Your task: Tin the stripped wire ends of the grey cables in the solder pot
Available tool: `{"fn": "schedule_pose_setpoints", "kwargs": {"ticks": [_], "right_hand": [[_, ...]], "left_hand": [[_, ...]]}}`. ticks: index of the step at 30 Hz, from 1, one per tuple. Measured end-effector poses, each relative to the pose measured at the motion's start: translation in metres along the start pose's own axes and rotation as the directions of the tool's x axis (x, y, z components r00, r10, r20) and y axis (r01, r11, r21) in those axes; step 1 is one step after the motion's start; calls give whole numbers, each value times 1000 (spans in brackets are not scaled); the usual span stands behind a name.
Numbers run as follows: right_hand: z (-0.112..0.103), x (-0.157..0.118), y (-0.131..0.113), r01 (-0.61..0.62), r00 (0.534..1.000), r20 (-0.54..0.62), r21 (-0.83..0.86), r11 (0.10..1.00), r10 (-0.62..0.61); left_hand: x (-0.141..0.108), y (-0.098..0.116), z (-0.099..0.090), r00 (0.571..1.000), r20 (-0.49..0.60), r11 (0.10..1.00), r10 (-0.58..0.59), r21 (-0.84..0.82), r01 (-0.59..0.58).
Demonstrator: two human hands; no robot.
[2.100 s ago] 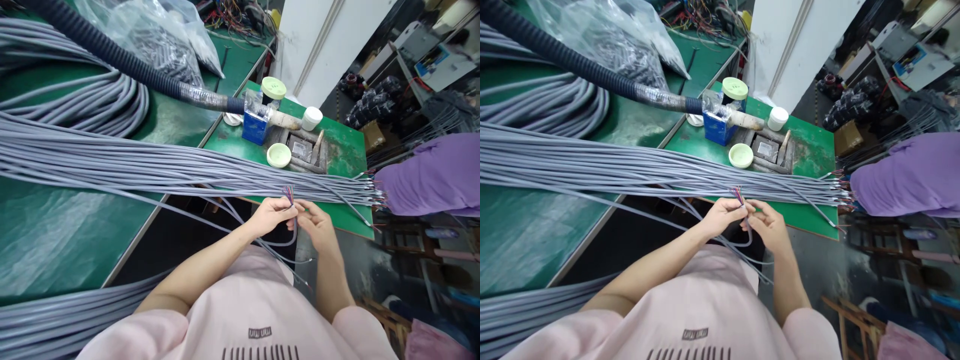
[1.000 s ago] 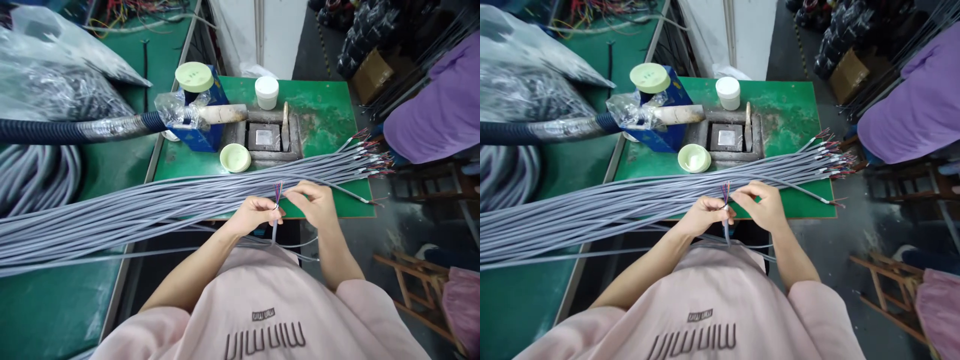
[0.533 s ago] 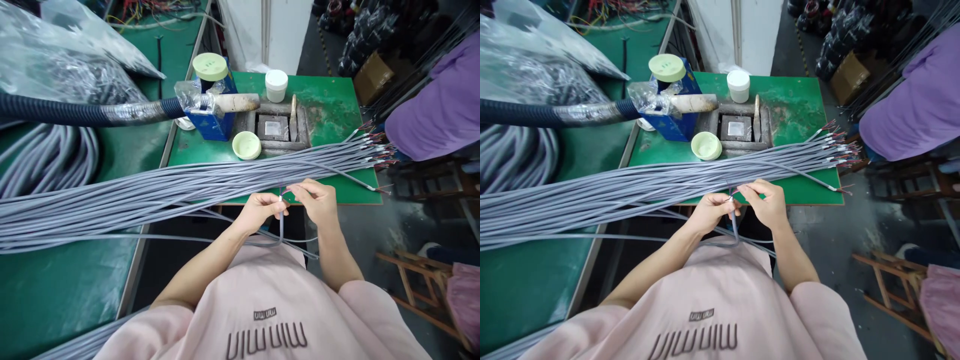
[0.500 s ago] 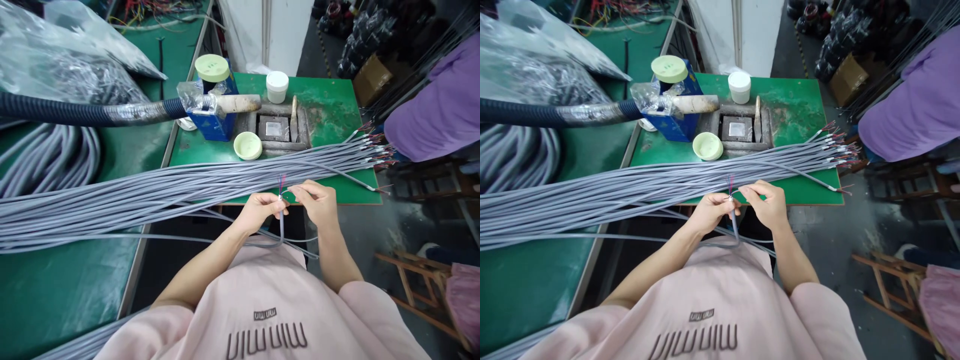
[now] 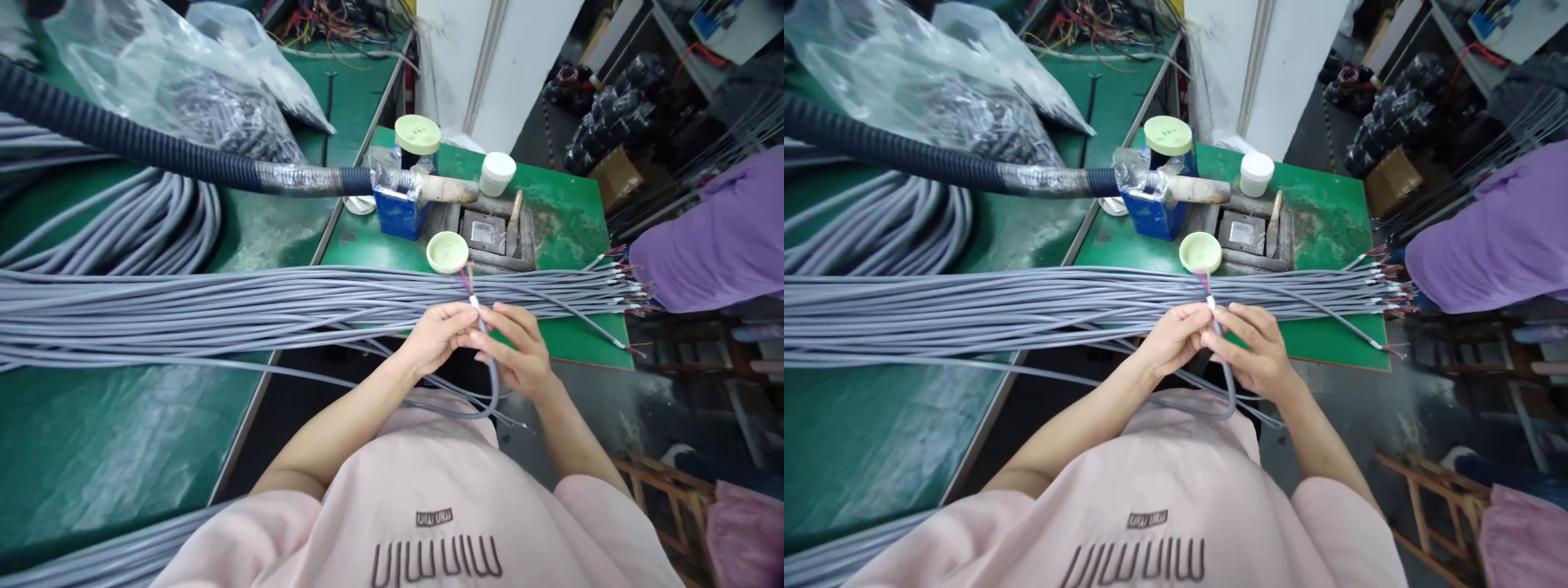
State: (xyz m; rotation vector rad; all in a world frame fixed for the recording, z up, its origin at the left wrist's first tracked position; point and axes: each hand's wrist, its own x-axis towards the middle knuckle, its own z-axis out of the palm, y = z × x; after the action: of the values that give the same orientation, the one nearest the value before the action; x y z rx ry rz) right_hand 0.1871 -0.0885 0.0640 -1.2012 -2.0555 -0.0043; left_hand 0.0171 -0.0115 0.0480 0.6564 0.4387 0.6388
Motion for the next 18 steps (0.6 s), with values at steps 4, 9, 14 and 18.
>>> {"fn": "schedule_pose_setpoints", "kwargs": {"ticks": [4,9,14,18], "right_hand": [[-15,40,8,-136,948,-293,-36,990,120],[-17,96,25,-267,906,-331,35,963,263],[4,129,48,-259,952,-129,141,955,278],[18,141,56,-242,970,-1,126,962,244]], "left_hand": [[-15,26,-8,943,-90,880,321,398,-261],[-33,56,-38,741,-10,252,671,944,-215],[-30,50,-63,786,71,-31,614,997,-65],[-22,38,-70,809,127,-113,574,991,-76]]}}
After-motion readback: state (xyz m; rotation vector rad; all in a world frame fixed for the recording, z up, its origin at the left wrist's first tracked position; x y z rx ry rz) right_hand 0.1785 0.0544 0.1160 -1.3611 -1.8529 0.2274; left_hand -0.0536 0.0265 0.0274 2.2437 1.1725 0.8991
